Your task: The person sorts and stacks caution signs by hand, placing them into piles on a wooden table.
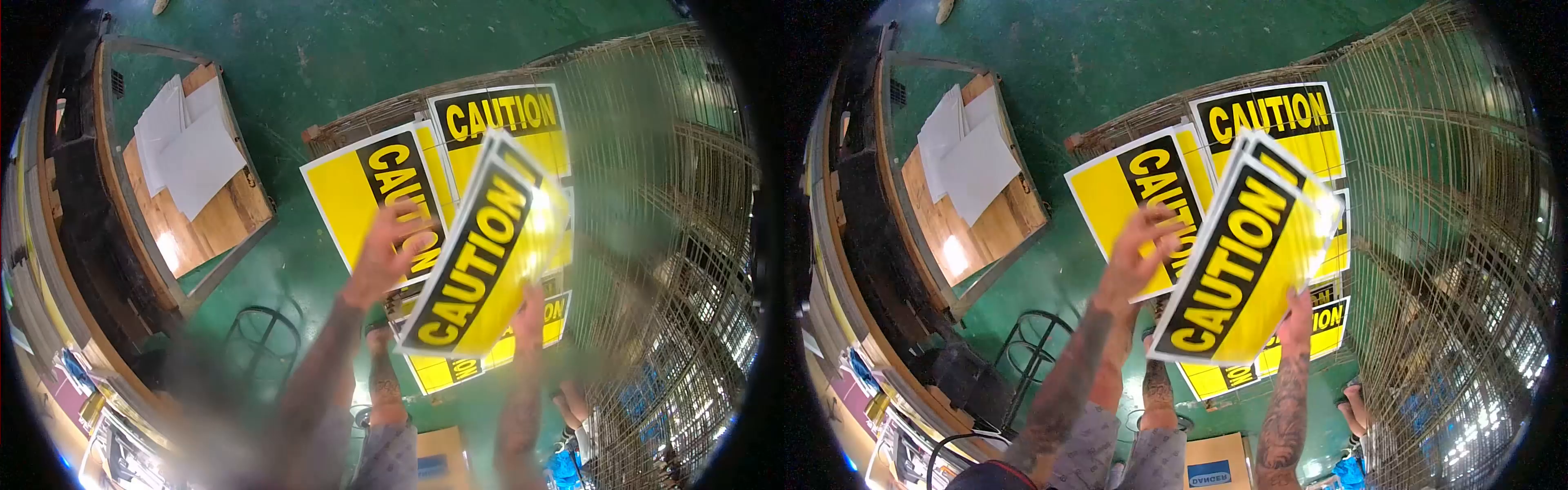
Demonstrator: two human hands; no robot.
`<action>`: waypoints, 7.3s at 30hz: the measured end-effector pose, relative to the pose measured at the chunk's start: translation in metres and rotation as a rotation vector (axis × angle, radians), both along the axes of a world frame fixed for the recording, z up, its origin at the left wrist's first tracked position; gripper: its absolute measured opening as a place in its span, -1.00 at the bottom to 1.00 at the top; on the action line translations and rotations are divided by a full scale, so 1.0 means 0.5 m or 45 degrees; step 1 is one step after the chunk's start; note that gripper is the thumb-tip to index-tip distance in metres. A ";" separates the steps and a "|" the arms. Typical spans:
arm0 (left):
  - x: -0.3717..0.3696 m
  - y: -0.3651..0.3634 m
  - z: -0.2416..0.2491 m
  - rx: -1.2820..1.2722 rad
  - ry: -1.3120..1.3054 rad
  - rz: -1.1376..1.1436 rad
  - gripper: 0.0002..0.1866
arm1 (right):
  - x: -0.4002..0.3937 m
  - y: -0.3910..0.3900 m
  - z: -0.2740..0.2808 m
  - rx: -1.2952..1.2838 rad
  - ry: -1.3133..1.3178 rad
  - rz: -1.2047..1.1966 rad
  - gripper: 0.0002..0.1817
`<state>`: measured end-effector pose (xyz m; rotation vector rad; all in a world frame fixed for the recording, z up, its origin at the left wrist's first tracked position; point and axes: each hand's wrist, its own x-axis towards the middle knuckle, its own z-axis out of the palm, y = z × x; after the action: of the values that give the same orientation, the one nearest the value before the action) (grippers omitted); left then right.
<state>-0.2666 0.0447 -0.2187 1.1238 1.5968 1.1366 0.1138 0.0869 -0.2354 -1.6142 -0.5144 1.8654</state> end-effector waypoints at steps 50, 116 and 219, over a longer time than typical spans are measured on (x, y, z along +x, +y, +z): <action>-0.280 -1.237 1.093 0.659 -0.101 1.072 -0.52 | -0.656 -0.576 1.012 1.170 0.346 1.020 -0.62; -0.650 -1.159 0.568 -0.524 1.027 0.892 -0.14 | -0.907 -0.669 0.697 1.422 -0.834 0.877 -0.16; 0.438 -0.227 0.010 -0.977 -0.455 0.982 -0.46 | 0.160 0.106 -0.072 0.624 -1.104 0.777 -0.08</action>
<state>-0.0475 -0.0686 -0.2137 -0.2144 1.9516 0.9389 0.1937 0.1401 -0.2713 -1.9664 -1.8361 1.1191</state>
